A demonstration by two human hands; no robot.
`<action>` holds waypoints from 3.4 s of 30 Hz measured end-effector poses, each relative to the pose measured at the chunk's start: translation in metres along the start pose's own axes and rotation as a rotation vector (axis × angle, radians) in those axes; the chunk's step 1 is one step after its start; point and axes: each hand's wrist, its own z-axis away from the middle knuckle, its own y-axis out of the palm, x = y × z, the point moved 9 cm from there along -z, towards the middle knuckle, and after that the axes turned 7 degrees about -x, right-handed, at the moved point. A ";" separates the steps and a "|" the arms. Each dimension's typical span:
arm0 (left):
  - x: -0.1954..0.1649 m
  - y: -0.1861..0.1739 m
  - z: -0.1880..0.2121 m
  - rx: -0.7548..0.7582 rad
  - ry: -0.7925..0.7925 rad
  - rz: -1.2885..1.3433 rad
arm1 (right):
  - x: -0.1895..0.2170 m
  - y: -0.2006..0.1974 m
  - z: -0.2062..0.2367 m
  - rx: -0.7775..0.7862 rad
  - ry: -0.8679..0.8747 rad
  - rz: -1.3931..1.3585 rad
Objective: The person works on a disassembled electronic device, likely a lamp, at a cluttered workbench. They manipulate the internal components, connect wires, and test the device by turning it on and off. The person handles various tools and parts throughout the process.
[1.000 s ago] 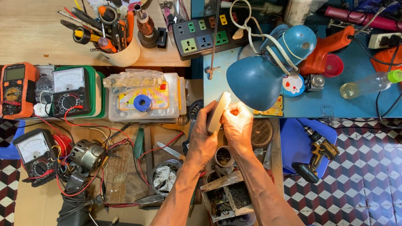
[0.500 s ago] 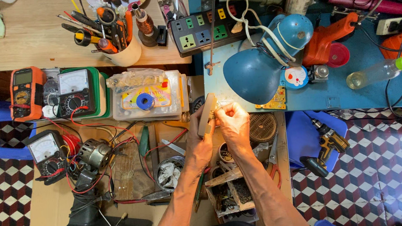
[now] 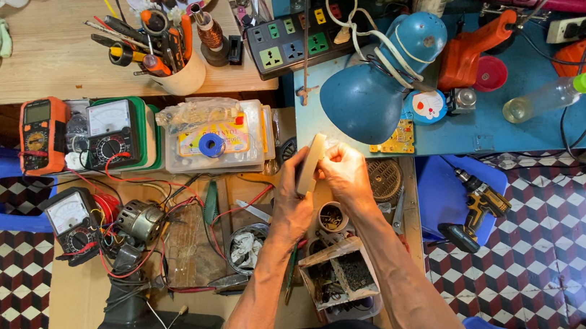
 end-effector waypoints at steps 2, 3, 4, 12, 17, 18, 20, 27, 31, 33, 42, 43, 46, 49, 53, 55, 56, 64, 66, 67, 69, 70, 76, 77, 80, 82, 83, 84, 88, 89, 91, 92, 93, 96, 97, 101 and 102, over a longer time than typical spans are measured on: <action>-0.002 0.003 0.001 0.019 0.026 0.023 | 0.001 -0.004 -0.002 0.003 0.015 0.087; 0.000 0.004 0.002 0.020 0.005 0.071 | 0.001 -0.004 -0.002 0.001 0.014 0.096; 0.003 0.005 0.002 0.019 -0.016 0.116 | 0.001 -0.004 -0.003 0.001 0.013 0.104; 0.019 0.003 -0.002 -0.071 -0.079 0.129 | -0.009 -0.002 0.000 -0.052 -0.094 -0.218; 0.022 0.000 -0.004 -0.070 -0.061 0.193 | -0.024 -0.008 -0.001 -0.049 0.059 -0.399; 0.022 -0.001 -0.004 -0.075 -0.042 0.196 | -0.024 -0.009 -0.002 -0.052 0.075 -0.400; 0.025 -0.002 -0.005 -0.086 -0.049 0.200 | -0.020 -0.012 -0.006 -0.068 0.069 -0.354; 0.041 -0.001 -0.009 -0.125 -0.173 0.235 | -0.007 -0.009 -0.016 -0.079 -0.010 -0.202; 0.035 0.002 -0.008 -0.113 -0.175 0.218 | -0.002 -0.003 -0.017 -0.076 -0.089 -0.160; 0.026 0.002 -0.006 -0.117 -0.127 0.160 | 0.001 -0.002 -0.016 -0.101 -0.160 -0.086; 0.019 0.004 -0.008 -0.105 -0.123 0.140 | -0.018 0.002 -0.026 -0.078 0.029 -0.089; 0.017 0.003 -0.008 -0.116 -0.106 0.104 | -0.016 0.002 -0.026 -0.087 0.009 -0.079; 0.022 0.006 -0.008 -0.063 -0.172 0.270 | -0.012 0.003 -0.023 -0.078 -0.043 -0.136; 0.016 0.002 -0.010 -0.079 -0.078 0.181 | -0.011 0.001 -0.024 -0.069 -0.054 -0.049; 0.022 -0.001 -0.010 -0.090 -0.118 0.172 | -0.005 0.002 -0.024 -0.069 -0.133 -0.067; 0.023 -0.003 -0.010 -0.052 -0.111 0.185 | -0.002 0.002 -0.020 -0.071 -0.180 -0.073; 0.023 -0.005 -0.010 -0.051 -0.105 0.175 | -0.003 0.000 -0.014 -0.054 -0.187 -0.047; 0.043 -0.068 0.036 -0.158 -0.468 0.527 | -0.010 -0.112 0.063 -0.043 -0.090 0.003; 0.040 -0.089 0.063 -0.305 -0.552 0.828 | -0.016 -0.127 0.074 -0.039 -0.050 -0.061; 0.037 -0.097 0.080 -0.345 -0.568 0.887 | -0.015 -0.132 0.067 -0.049 -0.058 -0.076; 0.030 -0.103 0.117 -0.395 -0.613 0.937 | -0.015 -0.140 0.055 -0.062 -0.056 -0.107; 0.027 -0.102 0.136 -0.410 -0.635 0.931 | -0.013 -0.140 0.046 -0.040 -0.086 -0.083; 0.013 -0.099 0.252 -0.700 -0.739 0.968 | 0.004 -0.095 -0.014 0.125 -0.258 -0.073; 0.012 -0.105 0.264 -0.743 -0.706 0.945 | 0.008 -0.083 -0.021 0.164 -0.288 -0.134; 0.016 -0.135 0.302 -0.871 -0.640 0.890 | 0.007 -0.064 -0.031 0.172 -0.313 -0.126; 0.022 -0.164 0.318 -0.929 -0.619 0.898 | 0.004 -0.063 -0.023 0.180 -0.304 -0.085; 0.024 -0.177 0.320 -0.916 -0.602 0.911 | 0.004 -0.066 -0.019 0.173 -0.305 -0.061; 0.027 -0.190 0.320 -0.898 -0.586 0.927 | 0.003 -0.068 -0.016 0.158 -0.304 -0.052; 0.040 -0.237 0.312 -0.884 -0.589 0.957 | 0.022 -0.066 0.003 0.115 -0.357 -0.034; 0.043 -0.251 0.305 -0.861 -0.576 0.939 | 0.027 -0.057 0.008 0.116 -0.379 -0.035; 0.053 -0.274 0.287 -0.805 -0.557 0.902 | 0.037 -0.045 0.019 0.012 -0.436 0.138; 0.059 -0.286 0.280 -0.781 -0.573 0.863 | 0.044 -0.043 0.028 -0.047 -0.463 0.234; 0.065 -0.297 0.270 -0.756 -0.586 0.827 | 0.051 -0.040 0.043 -0.083 -0.503 0.285; 0.086 -0.340 0.247 -0.621 -0.535 0.527 | 0.028 -0.004 0.107 -0.159 -0.455 0.279; 0.087 -0.350 0.239 -0.556 -0.509 0.400 | 0.011 0.003 0.129 -0.192 -0.318 0.202; 0.082 -0.352 0.208 -0.296 -0.445 0.298 | -0.027 0.060 0.213 -0.208 -0.203 0.388; 0.077 -0.340 0.205 -0.222 -0.459 0.327 | -0.032 0.077 0.223 -0.164 -0.236 0.486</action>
